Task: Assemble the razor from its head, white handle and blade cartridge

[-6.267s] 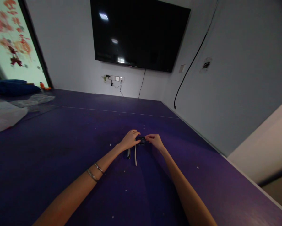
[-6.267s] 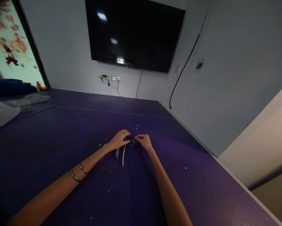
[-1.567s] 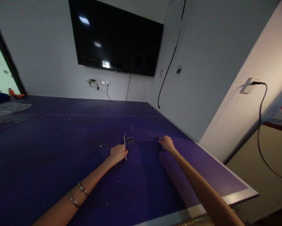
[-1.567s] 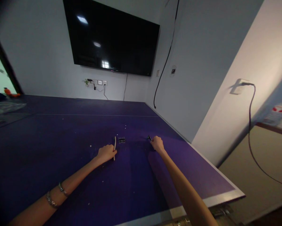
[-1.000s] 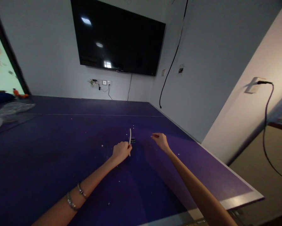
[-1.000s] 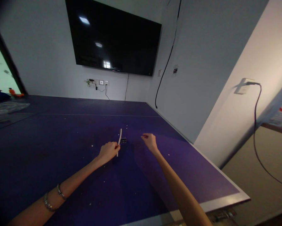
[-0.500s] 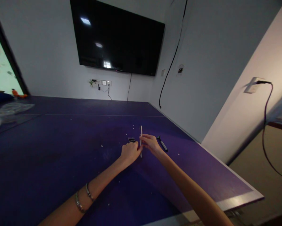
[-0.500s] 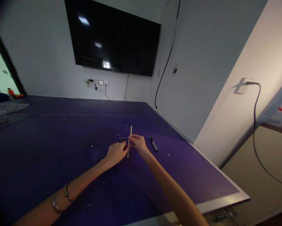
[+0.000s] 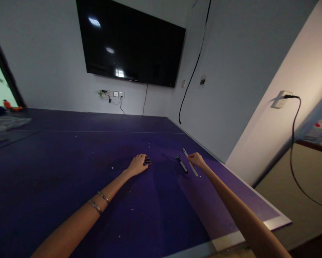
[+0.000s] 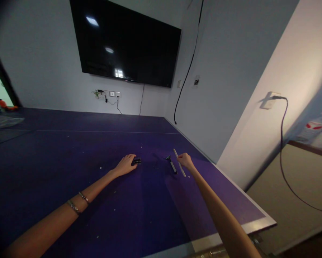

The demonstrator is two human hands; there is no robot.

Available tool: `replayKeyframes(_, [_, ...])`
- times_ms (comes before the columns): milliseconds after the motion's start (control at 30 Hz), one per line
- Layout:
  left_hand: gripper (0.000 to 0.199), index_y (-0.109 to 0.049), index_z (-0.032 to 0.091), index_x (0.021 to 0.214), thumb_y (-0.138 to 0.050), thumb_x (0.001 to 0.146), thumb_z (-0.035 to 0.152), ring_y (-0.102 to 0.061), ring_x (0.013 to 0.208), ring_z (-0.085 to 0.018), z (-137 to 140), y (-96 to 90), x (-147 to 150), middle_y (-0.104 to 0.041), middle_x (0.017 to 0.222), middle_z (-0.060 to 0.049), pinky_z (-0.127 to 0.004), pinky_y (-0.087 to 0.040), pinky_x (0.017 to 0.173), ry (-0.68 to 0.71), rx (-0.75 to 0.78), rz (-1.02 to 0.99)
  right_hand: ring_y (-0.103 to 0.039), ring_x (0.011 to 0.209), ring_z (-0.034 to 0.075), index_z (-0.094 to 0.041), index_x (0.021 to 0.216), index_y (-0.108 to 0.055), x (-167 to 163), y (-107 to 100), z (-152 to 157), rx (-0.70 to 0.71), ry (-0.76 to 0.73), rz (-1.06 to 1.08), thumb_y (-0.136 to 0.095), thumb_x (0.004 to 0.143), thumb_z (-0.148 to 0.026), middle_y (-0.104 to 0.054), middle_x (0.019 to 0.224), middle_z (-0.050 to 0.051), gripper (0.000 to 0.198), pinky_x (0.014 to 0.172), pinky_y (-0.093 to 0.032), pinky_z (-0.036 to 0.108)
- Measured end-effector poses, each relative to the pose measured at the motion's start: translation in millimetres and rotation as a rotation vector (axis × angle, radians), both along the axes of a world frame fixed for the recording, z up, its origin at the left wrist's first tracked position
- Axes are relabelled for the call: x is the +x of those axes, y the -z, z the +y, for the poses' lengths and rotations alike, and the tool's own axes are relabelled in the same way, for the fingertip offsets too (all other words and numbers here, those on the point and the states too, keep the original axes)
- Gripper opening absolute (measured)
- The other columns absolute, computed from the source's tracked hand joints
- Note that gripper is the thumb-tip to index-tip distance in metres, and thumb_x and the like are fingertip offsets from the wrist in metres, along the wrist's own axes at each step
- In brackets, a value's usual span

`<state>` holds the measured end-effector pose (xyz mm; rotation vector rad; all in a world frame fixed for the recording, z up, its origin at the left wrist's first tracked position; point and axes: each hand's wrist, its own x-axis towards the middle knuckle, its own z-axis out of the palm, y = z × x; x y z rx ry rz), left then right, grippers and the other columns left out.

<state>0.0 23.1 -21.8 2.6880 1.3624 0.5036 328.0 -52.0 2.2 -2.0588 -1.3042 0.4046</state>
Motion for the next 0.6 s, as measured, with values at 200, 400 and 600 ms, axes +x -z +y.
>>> replayKeyframes(200, [0.045, -0.045, 0.012, 0.119, -0.048, 0.077, 0.029, -0.047, 0.115, -0.025, 15.8, 16.4, 0.7, -0.053, 0.12, -0.015, -0.037, -0.034, 0.097, 0.074, -0.002, 0.009, -0.057, 0.053, 0.014, -0.012, 0.053, -0.065, 9.9, 23.4, 5.8, -0.077, 0.005, -0.225, -0.054, 0.061, -0.011, -0.056, 0.047, 0.002, 0.014, 0.045, -0.03, 0.019])
replayKeyframes(400, [0.043, -0.047, 0.012, 0.118, -0.046, 0.077, 0.027, -0.05, 0.112, -0.026, 26.6, 22.5, -2.3, -0.056, 0.117, -0.015, -0.038, -0.037, 0.095, 0.106, -0.025, -0.029, -0.062, 0.067, 0.019, -0.012, 0.069, -0.068, 16.1, 37.5, 14.3, -0.125, 0.026, -0.354, -0.053, 0.067, -0.014, -0.067, 0.07, 0.009, 0.015, 0.05, -0.034, 0.02])
replayKeyframes(600, [0.04, -0.049, 0.015, 0.114, -0.049, 0.077, 0.028, -0.055, 0.104, -0.026, 27.4, 24.9, -4.8, -0.057, 0.114, -0.013, -0.039, -0.04, 0.089, 0.118, -0.029, -0.083, -0.064, 0.072, 0.022, -0.012, 0.073, -0.069, 13.6, 38.8, 15.2, -0.156, 0.02, -0.414, -0.055, 0.069, -0.016, -0.068, 0.076, 0.014, 0.015, 0.056, -0.039, 0.022])
